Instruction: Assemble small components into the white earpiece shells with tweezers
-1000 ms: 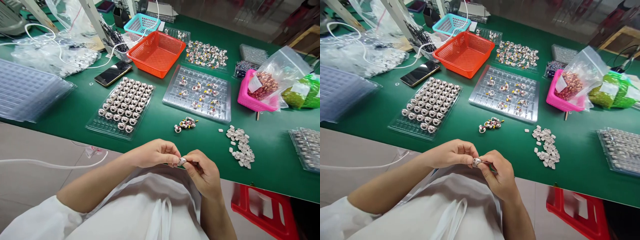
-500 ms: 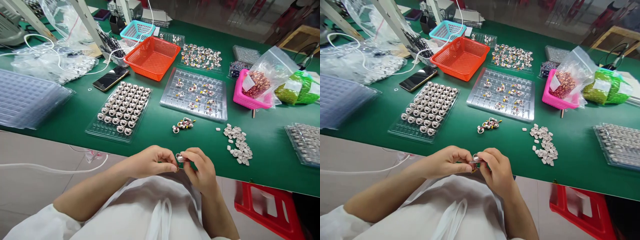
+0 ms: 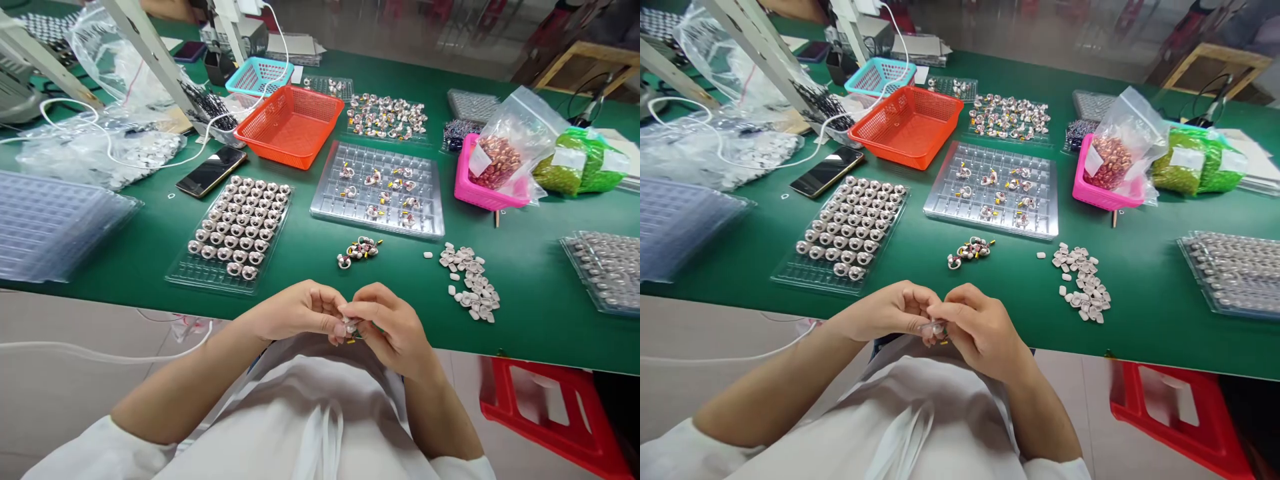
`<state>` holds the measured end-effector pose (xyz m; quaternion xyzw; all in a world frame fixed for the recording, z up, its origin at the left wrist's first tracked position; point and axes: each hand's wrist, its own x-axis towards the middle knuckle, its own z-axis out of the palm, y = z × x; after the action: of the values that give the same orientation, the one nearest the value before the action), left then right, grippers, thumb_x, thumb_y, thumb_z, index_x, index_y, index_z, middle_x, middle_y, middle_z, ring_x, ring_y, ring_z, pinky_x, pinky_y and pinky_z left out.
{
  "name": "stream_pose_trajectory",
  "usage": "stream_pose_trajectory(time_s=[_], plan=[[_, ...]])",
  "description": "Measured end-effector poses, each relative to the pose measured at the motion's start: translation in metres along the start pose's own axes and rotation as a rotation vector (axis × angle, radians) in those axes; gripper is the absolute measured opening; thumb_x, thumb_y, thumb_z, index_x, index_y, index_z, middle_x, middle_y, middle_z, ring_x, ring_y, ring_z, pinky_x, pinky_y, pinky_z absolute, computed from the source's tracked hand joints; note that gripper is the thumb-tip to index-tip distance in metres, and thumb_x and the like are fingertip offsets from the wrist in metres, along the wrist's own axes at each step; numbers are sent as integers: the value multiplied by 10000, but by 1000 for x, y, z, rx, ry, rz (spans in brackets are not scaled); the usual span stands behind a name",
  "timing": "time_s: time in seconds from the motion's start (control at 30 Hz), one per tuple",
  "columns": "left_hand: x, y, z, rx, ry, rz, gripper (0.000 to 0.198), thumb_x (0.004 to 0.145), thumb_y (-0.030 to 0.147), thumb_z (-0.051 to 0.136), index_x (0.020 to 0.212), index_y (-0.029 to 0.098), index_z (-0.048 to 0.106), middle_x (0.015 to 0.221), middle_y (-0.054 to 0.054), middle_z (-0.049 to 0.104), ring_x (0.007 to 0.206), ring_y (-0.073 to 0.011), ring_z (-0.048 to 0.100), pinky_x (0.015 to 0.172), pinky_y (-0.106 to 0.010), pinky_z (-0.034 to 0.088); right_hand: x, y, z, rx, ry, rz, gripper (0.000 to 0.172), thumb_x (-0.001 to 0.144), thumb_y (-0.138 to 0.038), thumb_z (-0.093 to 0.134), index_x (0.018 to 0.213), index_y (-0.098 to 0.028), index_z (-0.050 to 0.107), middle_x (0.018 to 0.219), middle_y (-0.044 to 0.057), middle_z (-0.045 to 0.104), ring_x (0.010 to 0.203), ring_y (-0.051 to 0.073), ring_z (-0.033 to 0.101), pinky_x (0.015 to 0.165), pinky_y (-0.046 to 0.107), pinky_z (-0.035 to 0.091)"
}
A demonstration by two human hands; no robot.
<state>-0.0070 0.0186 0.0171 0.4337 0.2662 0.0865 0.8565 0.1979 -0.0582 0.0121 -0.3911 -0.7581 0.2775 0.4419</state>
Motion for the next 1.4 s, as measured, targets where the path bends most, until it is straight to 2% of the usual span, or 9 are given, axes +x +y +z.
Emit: stream_pose_trajectory(time_s=[0.2,0.4,0.47,0.63,0.87,1.0,1.13,1.23,1.4], plan=[[0,-4,7,13,276,89,246,746,299,881,907,144,778,791,-27,755,706,-127,675,709,-240,559,-15,-3,10,-102,219,195,244,897,-239,720,1114,-262,609,928,26,663,677,133,604,553,243,537],[2,-3,13,39,243,111,239,751,288,864,919,145,771,840,-41,777,806,-172,722,793,-290,579,-18,-7,16,-111,181,260,73,942,-184,646,982,-243,632,867,19,693,683,134,616,596,251,512],[1,0,13,136,235,132,219,769,269,836,934,142,768,846,-48,785,821,-180,730,803,-293,581,-17,-7,11,-39,135,289,87,954,-169,613,985,-238,657,878,23,696,700,134,623,596,244,507],[-5,7,15,592,242,239,203,815,145,719,1010,141,774,898,-66,816,810,-178,748,754,-251,578,-17,-7,0,30,61,338,179,943,-125,595,1014,-240,714,935,29,690,727,125,633,609,230,505],[-1,-5,22,913,434,573,256,816,54,613,969,188,770,838,-42,800,777,-164,736,766,-254,574,-14,-11,12,13,222,407,110,936,-162,618,917,-225,706,832,19,716,697,135,636,578,232,486],[3,-16,22,887,546,594,211,851,120,636,977,215,777,886,-59,809,824,-190,745,800,-291,583,-18,-7,18,155,240,483,85,937,-208,636,909,-221,716,839,31,713,690,145,645,572,239,503],[4,-22,22,741,537,521,192,872,167,645,990,213,789,935,-68,809,826,-189,738,771,-280,583,-22,-1,23,319,235,454,69,945,-225,657,955,-231,725,871,43,707,753,168,668,648,275,537],[4,-24,23,655,528,493,202,874,159,636,999,194,790,944,-77,803,826,-187,731,759,-271,577,-23,-1,28,266,291,401,92,938,-190,668,976,-239,736,886,40,691,745,154,644,616,264,502],[2,-25,25,690,525,548,235,895,138,608,1038,196,786,951,-80,798,851,-187,727,810,-286,569,-24,-8,38,187,380,368,131,938,-148,655,1001,-252,705,913,34,693,761,149,645,601,253,488]])
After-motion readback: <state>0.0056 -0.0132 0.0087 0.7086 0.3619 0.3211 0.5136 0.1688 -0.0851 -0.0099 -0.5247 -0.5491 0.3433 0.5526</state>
